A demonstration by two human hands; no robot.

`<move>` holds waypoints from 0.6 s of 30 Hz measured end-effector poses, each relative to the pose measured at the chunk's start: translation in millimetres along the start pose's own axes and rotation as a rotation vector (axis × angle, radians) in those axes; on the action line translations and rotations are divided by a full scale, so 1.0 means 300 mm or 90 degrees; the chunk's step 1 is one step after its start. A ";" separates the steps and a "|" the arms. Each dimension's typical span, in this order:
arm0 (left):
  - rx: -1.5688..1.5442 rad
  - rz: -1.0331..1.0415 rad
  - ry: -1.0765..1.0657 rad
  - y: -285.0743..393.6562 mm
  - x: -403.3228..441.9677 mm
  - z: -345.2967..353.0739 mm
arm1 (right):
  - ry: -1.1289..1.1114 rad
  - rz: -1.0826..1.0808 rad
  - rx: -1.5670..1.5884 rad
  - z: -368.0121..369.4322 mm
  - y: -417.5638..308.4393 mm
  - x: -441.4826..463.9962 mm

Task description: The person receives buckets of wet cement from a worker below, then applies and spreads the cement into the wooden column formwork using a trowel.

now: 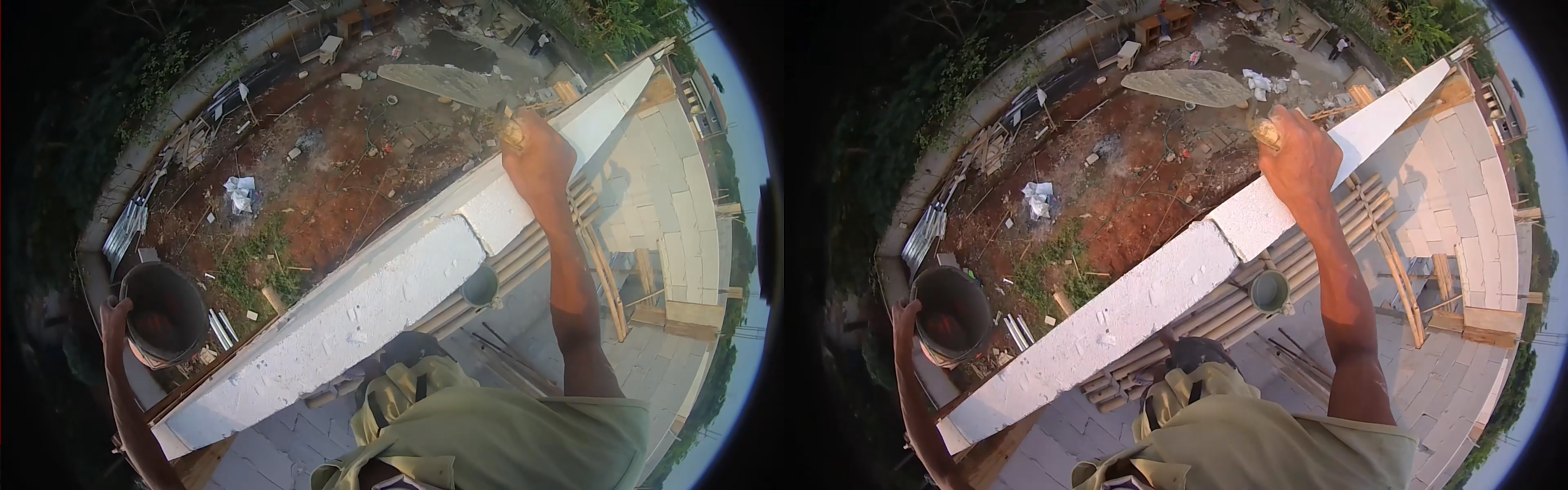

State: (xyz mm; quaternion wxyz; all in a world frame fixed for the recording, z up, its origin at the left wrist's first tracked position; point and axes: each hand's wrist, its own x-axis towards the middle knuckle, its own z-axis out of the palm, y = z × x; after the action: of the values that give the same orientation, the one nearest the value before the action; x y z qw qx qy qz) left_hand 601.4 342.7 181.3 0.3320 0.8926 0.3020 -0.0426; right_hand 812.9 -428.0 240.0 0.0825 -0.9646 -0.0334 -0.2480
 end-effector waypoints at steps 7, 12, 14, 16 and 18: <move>0.005 0.062 0.007 0.573 0.244 0.449 | 0.016 -0.026 0.012 0.026 0.029 -0.001; -0.511 0.114 -0.259 1.188 0.407 0.784 | 0.024 -0.011 0.019 0.021 0.022 -0.006; -0.504 0.092 -0.299 1.310 0.327 0.798 | 0.043 -0.024 0.032 0.023 0.025 -0.005; -0.353 0.249 -0.392 1.354 0.274 0.788 | 0.030 -0.020 0.023 0.021 0.027 -0.004; -0.299 0.247 -0.355 1.321 0.226 0.768 | 0.023 -0.016 0.021 0.018 0.024 0.000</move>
State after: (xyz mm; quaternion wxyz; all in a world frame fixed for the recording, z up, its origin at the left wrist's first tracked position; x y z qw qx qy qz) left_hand 910.2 -1.9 208.4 0.5977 0.7873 0.0279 -0.1489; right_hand 816.1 -434.3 234.3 0.0959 -0.9580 -0.0485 -0.2659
